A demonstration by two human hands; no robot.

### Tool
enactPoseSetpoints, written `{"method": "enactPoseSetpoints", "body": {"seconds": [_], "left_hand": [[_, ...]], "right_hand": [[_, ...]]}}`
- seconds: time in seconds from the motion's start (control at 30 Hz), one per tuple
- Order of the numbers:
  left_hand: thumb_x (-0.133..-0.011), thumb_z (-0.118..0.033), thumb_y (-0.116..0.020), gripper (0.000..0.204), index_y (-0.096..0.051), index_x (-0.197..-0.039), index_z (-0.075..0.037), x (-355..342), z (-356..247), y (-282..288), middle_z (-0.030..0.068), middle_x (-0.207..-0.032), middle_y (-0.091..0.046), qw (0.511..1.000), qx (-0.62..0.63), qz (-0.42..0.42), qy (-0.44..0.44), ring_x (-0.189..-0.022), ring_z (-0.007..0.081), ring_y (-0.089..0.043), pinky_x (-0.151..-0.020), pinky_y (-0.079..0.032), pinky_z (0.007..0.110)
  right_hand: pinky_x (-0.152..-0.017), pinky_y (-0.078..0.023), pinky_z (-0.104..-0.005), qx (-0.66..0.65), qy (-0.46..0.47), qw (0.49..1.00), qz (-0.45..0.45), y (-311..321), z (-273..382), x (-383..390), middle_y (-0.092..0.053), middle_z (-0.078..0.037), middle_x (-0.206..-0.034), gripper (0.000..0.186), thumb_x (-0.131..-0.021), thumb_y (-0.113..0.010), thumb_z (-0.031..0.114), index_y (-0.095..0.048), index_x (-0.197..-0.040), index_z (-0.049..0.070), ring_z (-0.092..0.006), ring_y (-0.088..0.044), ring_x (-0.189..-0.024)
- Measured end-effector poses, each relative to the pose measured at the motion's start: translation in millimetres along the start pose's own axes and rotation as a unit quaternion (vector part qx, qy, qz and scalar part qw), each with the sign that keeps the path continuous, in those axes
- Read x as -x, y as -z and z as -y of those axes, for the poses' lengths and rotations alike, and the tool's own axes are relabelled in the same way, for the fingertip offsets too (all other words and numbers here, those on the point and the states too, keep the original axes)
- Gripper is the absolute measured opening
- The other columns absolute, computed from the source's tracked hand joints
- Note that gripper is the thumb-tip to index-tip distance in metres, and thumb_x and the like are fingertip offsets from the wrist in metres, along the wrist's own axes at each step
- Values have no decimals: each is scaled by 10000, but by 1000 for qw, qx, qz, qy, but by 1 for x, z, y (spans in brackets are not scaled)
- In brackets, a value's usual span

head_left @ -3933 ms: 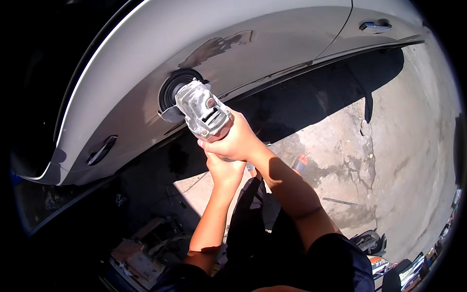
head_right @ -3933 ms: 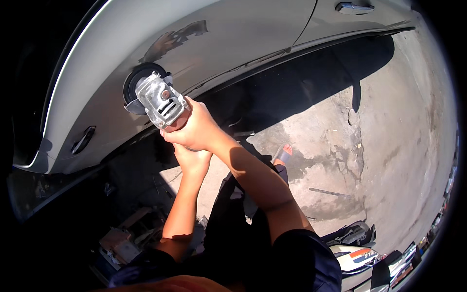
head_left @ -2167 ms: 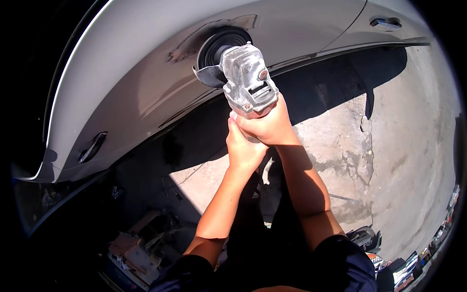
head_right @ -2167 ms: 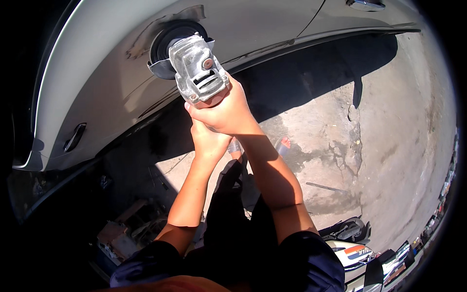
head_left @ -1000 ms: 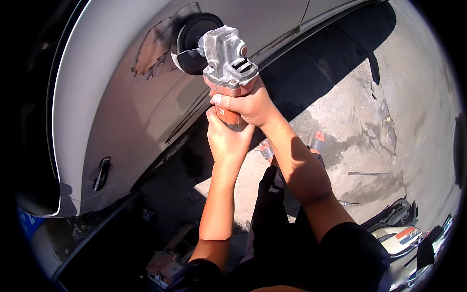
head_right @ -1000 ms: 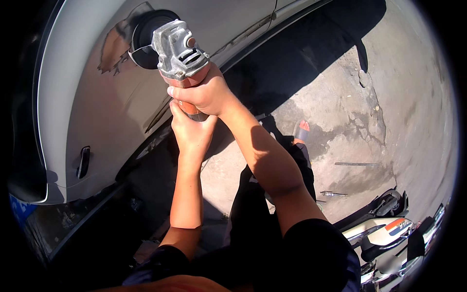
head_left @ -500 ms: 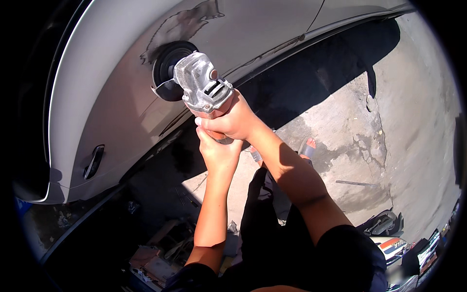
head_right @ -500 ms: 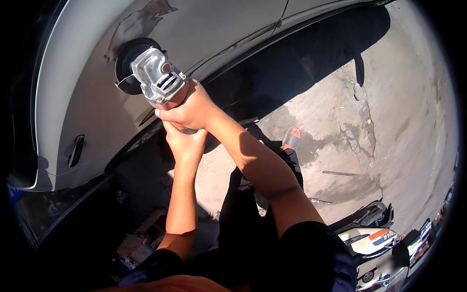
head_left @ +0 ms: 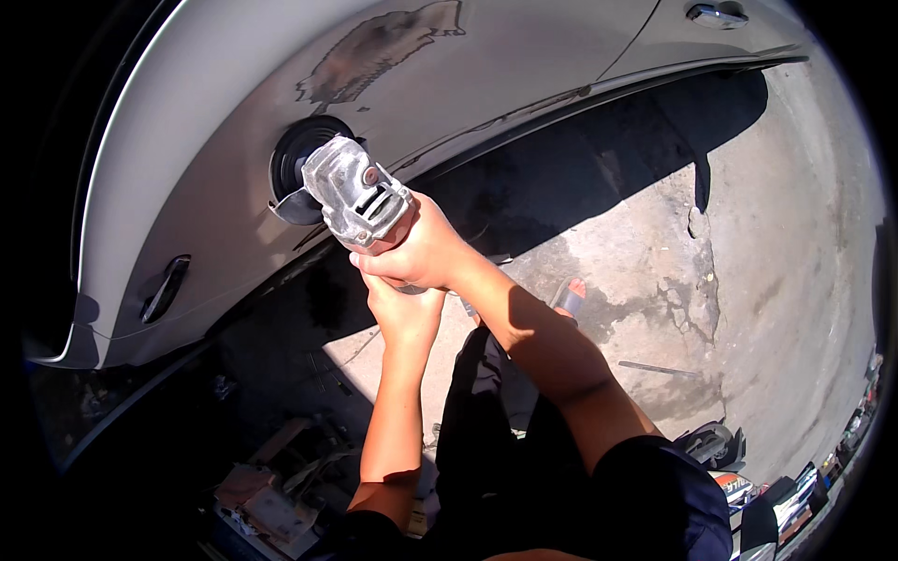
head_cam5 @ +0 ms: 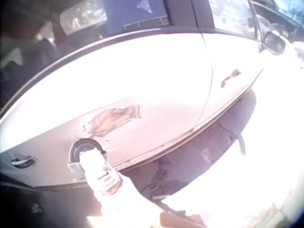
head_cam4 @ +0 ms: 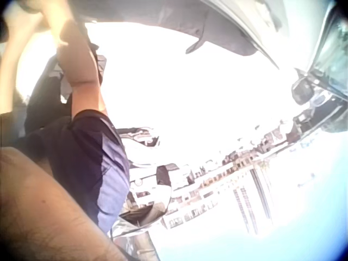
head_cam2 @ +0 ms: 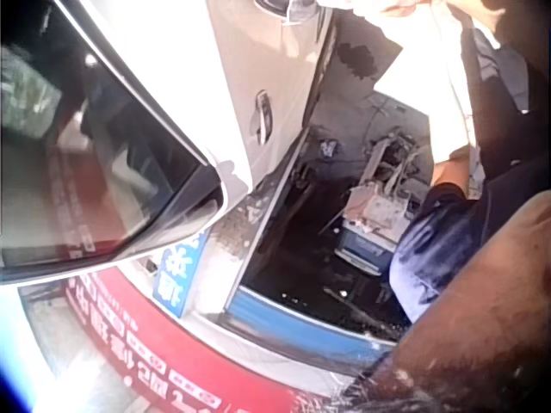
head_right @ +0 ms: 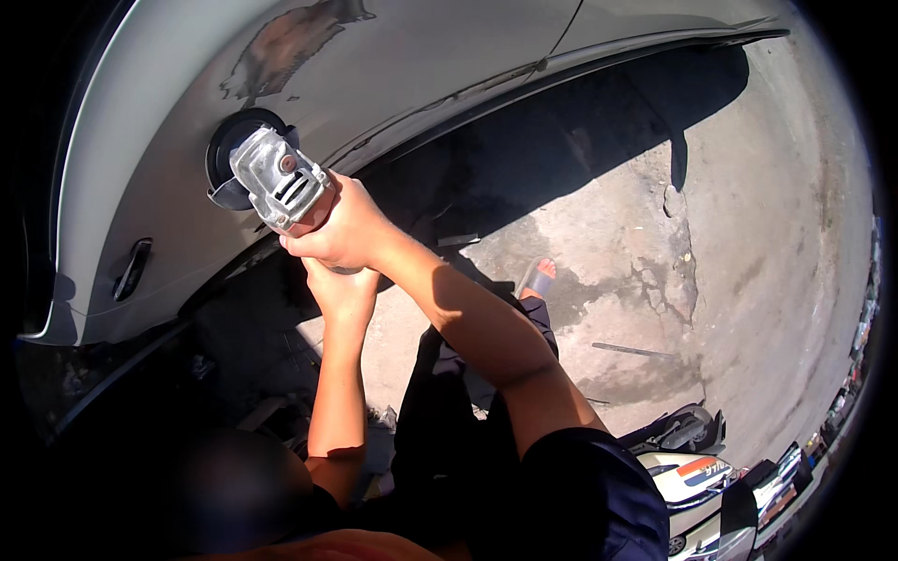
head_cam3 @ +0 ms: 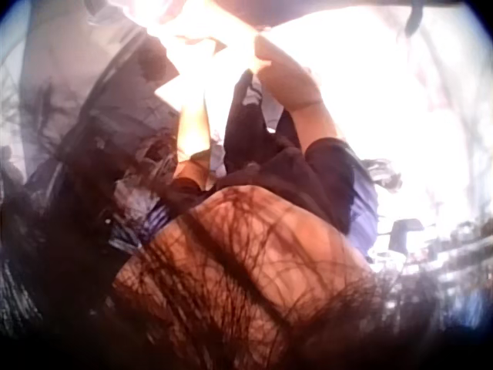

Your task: The person uses an angle grinder to sand the side panel of a white car, removing paint and smoothing the surface. The person moves the tool across the car door and rear quarter panel, then walks through a cluttered garage area.

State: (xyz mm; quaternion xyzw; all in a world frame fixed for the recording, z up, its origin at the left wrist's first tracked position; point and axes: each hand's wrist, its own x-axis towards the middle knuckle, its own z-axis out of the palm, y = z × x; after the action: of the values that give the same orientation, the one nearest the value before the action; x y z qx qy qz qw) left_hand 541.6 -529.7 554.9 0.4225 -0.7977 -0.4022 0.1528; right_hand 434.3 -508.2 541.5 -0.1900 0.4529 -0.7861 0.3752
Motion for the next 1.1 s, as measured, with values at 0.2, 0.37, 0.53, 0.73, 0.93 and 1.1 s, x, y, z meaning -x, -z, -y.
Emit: {"method": "enactPoseSetpoints", "body": {"seconds": [0.2, 0.37, 0.53, 0.73, 0.93, 1.1], "left_hand": [[-711, -143, -886, 760, -457, -1314, 35, -12, -15, -7, 183, -1108, -720, 998, 18, 50, 45, -1001, 285, -745, -824, -599, 370], [-723, -158, -874, 753, -491, -1348, 11, -5, 14, -11, 184, -1215, -687, 998, 34, 21, -38, -1054, 305, -726, -894, -578, 397], [-732, -192, -890, 770, -476, -1356, -12, -14, 10, -10, 193, -1215, -705, 997, 34, 67, 10, -1124, 327, -711, -961, -550, 405], [-724, -217, -902, 768, -452, -1306, 6, -6, 11, -13, 207, -1219, -693, 990, 103, 88, 41, -1147, 339, -703, -973, -551, 413], [-705, -253, -921, 733, -467, -1222, -1, -18, 7, -18, 211, -1179, -702, 991, 90, 86, 43, -1120, 344, -712, -952, -553, 414], [-727, -260, -924, 817, -449, -1338, 1, -14, 19, -29, 174, -1262, -690, 981, 99, 152, 66, -1178, 278, -693, -1014, -530, 376]], "right_hand": [[-863, -553, -301, 45, 41, 998, -6, 20, 16, -1, -739, -46, -988, 386, -731, -833, 70, -721, -1096, 10, -120, -679, -890], [-946, -534, -332, 80, -27, 996, -15, 1, 5, 1, -744, -113, -1063, 622, -671, -875, 188, -631, -1202, -24, -171, -700, -991], [-903, -538, -300, 51, 8, 998, -24, 5, 24, 1, -742, -72, -1004, 529, -693, -868, 135, -638, -1142, -24, -113, -679, -939], [-931, -541, -320, 99, -17, 995, -28, 12, 19, 6, -742, -86, -1070, 522, -719, -867, 116, -644, -1171, -18, -150, -699, -984], [-916, -544, -315, 92, 5, 995, -30, 17, 17, 3, -733, -86, -1080, 494, -728, -852, 78, -635, -1162, -17, -137, -692, -977], [-858, -555, -301, 54, -28, 995, -76, 35, -4, 12, -738, -70, -1039, 411, -762, -847, 58, -683, -1131, -16, -130, -696, -918]]}}
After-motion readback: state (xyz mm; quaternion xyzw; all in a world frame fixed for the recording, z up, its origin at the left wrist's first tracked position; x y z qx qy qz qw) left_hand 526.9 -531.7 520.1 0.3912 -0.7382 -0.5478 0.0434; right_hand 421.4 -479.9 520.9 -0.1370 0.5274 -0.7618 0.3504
